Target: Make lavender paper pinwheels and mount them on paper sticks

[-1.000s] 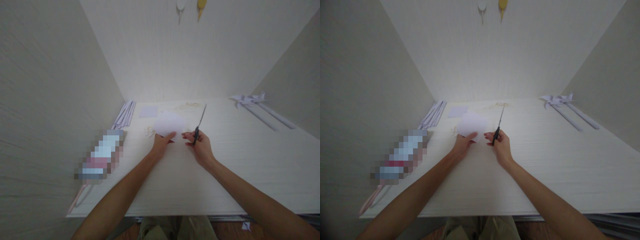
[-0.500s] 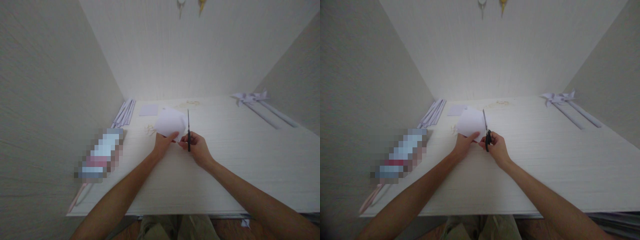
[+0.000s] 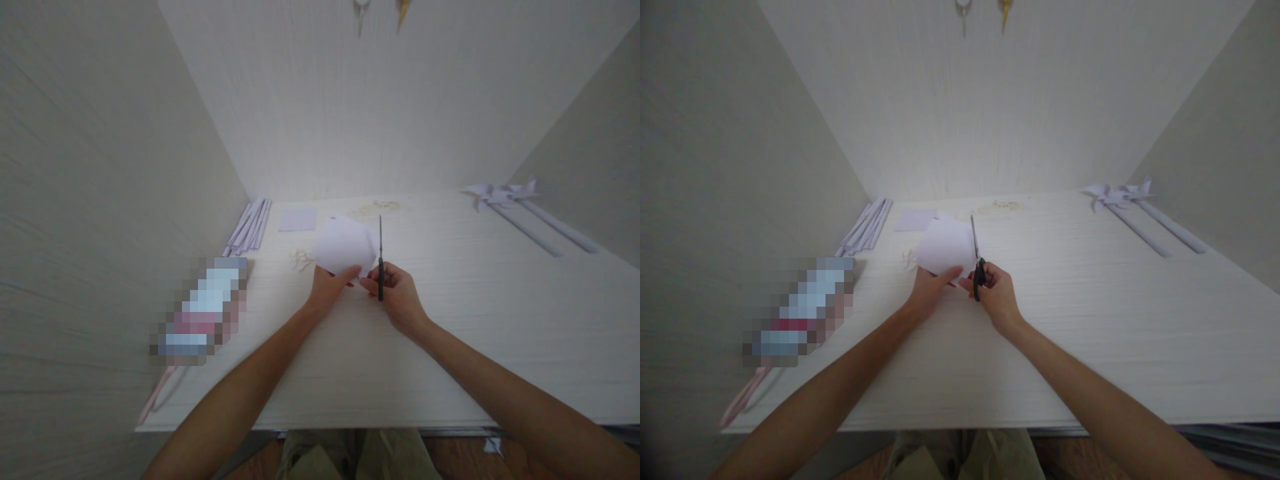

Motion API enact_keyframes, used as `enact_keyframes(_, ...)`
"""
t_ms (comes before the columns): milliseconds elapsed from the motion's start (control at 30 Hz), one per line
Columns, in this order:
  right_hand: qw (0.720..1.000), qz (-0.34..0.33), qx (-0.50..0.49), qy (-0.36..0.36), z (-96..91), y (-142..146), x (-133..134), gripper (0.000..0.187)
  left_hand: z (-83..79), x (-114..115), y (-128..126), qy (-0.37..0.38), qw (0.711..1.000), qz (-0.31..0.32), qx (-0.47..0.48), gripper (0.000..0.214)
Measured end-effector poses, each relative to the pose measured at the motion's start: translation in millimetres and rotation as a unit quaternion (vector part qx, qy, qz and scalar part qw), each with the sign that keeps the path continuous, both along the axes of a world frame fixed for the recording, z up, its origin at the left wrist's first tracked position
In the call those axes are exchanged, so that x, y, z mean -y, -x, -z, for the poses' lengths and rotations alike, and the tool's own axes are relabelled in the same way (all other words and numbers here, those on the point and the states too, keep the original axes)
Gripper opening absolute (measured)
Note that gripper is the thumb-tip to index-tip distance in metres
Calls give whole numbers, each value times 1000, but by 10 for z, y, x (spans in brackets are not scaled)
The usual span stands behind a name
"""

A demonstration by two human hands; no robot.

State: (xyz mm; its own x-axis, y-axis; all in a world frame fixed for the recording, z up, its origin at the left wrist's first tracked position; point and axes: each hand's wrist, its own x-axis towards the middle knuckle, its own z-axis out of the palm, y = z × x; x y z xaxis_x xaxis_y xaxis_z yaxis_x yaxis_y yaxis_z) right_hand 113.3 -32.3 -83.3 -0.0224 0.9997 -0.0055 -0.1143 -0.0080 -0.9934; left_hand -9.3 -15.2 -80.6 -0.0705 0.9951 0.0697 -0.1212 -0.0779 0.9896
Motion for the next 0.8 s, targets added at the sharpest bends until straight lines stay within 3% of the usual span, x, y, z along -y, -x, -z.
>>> enact_keyframes(800, 1000, 14, -14, -9, 25, -10, -20, 26, 18, 9, 1, -2, 1000, 11, -23, 30)
